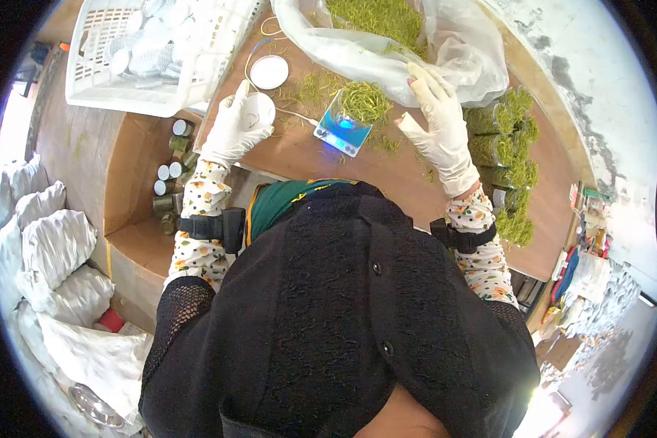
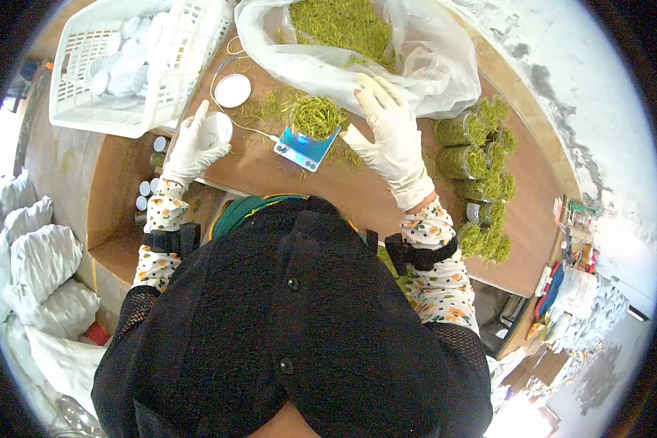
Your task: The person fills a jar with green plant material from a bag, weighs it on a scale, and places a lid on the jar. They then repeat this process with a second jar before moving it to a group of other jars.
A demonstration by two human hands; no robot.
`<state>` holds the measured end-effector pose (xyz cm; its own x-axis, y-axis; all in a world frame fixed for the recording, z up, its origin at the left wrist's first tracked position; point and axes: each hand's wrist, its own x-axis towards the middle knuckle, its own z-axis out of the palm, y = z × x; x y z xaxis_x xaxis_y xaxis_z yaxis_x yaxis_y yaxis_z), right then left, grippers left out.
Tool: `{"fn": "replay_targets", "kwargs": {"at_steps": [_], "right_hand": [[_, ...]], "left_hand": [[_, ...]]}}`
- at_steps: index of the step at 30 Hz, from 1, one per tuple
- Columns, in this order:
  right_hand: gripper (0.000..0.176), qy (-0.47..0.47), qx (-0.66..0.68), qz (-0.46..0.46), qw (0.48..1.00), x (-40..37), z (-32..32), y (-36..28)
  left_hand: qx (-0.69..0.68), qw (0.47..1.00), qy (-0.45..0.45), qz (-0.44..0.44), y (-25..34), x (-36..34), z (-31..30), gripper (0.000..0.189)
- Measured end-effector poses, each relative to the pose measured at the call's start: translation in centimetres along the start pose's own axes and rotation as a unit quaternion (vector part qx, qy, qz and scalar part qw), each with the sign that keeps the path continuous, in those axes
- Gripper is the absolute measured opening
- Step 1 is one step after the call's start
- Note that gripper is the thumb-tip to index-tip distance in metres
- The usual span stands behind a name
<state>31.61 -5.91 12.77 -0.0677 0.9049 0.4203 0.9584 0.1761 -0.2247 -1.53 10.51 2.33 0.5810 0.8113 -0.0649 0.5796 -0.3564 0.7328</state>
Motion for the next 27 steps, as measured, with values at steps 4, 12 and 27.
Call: {"fn": "replay_targets", "kwargs": {"at_steps": [4,12,27], "right_hand": [[0.057,-0.022,0.034,0.006,0.999,-1.1,0.8,-0.4],[0.045,-0.053,0.033,0.016,0.998,-1.5,1.4,-0.9],[0.046,-0.122,-0.012,-0.065,0.990,-0.6,3.2,-2.8]], "left_hand": [[0.045,0.998,0.040,-0.005,0.2,-0.4,0.1,0.107],[-0.160,0.981,0.103,-0.023,0.6,-0.1,0.2,0.093],[-0.228,0.967,0.112,0.013,-0.1,0.5,0.5,0.086]]}}
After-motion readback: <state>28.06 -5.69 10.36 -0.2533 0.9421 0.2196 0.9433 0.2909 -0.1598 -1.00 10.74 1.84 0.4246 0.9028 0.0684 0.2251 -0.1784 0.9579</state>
